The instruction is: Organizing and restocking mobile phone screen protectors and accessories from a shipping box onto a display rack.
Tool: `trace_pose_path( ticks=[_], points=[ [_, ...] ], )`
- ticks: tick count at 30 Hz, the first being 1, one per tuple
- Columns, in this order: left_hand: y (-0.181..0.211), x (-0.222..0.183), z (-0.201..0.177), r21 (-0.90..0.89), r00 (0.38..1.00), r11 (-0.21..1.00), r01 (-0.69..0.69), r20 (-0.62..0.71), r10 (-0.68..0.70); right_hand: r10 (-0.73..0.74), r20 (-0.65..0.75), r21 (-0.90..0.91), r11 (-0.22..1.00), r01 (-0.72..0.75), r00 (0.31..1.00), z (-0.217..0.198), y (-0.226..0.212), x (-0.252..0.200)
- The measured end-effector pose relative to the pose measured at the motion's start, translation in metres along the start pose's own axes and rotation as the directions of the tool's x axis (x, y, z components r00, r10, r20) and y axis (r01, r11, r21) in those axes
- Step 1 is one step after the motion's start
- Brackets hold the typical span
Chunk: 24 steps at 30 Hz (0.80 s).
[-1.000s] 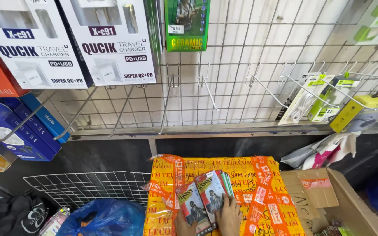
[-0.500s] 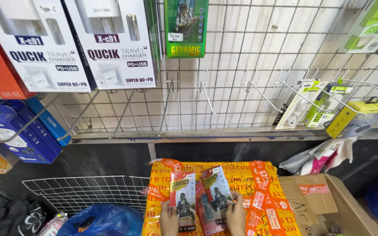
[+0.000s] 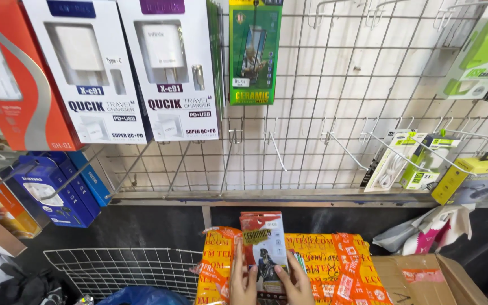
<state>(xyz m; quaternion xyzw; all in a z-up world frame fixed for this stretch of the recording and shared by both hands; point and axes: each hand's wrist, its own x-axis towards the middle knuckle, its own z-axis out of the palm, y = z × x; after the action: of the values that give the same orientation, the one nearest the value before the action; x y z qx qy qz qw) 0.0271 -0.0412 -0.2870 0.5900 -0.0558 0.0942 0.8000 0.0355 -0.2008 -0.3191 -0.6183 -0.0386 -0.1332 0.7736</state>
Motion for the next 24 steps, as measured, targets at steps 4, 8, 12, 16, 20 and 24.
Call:
trace_pose_path(
  ticks=[4, 8, 12, 16, 20, 24],
  points=[
    [0.034, 0.018, 0.008, 0.226, 0.969, 0.943, -0.244, 0.016, 0.247, -0.188, 0.040, 0.079, 0.980, 0.184, 0.981, -0.003, -0.022, 0.024],
    [0.129, 0.023, 0.037, 0.484, 0.793, 0.664, -0.570, 0.113, 0.599, -0.234, -0.020, 0.088, 0.968, 0.234, 0.972, 0.049, -0.150, 0.028],
    [0.271, 0.038, 0.066, 0.479, 0.688, 0.564, -0.673, 0.125, 0.715, -0.326, -0.044, 0.075, 0.942, 0.328, 0.944, 0.097, -0.275, 0.049],
    [0.365, 0.065, 0.090, 0.402, 0.708, 0.611, -0.682, 0.150, 0.690, -0.466, -0.025, 0.031, 0.884, 0.467, 0.884, 0.131, -0.366, 0.090],
    [0.395, 0.118, 0.099, 0.480, 0.579, 0.446, -0.756, 0.170, 0.798, -0.544, 0.039, -0.004, 0.839, 0.544, 0.838, 0.151, -0.410, 0.135],
    [0.403, 0.145, 0.106, 0.504, 0.542, 0.397, -0.767, 0.177, 0.822, -0.549, 0.079, 0.031, 0.836, 0.549, 0.832, 0.156, -0.417, 0.175]
  ],
)
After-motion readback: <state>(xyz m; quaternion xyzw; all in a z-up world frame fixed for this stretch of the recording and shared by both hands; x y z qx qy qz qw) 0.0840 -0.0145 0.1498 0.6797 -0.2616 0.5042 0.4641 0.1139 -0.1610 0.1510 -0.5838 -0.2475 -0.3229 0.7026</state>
